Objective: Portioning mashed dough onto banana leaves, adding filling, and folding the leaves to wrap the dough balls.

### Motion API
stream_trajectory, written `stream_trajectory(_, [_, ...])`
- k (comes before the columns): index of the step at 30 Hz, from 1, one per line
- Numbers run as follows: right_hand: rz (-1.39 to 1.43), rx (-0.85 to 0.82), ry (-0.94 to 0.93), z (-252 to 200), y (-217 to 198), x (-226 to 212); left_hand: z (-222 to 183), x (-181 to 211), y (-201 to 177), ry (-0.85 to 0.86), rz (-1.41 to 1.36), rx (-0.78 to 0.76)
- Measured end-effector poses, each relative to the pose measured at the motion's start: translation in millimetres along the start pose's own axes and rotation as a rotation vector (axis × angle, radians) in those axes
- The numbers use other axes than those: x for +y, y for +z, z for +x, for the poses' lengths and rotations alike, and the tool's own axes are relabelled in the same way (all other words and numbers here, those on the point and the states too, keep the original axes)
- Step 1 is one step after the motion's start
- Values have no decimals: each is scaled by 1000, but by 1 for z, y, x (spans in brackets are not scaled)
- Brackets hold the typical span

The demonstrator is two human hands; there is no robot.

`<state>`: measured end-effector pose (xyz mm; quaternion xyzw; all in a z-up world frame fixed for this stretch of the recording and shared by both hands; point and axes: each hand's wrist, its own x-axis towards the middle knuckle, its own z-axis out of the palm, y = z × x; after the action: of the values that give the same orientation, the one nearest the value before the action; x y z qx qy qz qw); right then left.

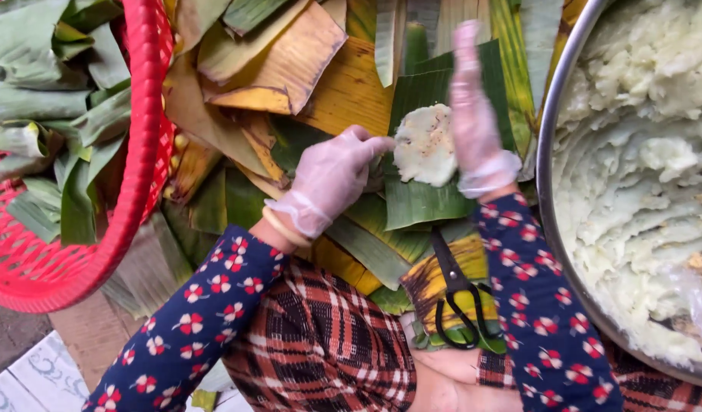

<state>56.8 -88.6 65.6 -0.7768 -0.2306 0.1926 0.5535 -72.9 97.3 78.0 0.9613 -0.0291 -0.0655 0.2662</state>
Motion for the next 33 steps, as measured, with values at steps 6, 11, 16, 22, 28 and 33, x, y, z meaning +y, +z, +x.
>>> stream_trajectory(6, [-513,95,162,-38,8,-5,9,-3,22,35,74,69])
stream_trajectory(11, [-1069,-109,201,-7,51,14,24,1,6,-129,-119,60])
stream_trajectory(16, [-1138,-195,156,2,44,12,29,-2,-5,-55,-174,109])
stream_trajectory(22, [-1011,-227,31,-17,20,37,20,-18,8,22,-122,57])
stream_trajectory(28, [-1298,-467,125,-56,15,27,23,-22,13,3,-102,-22])
stream_trajectory(33, [-1201,-403,-28,-56,15,60,26,-21,13,-6,-82,-18])
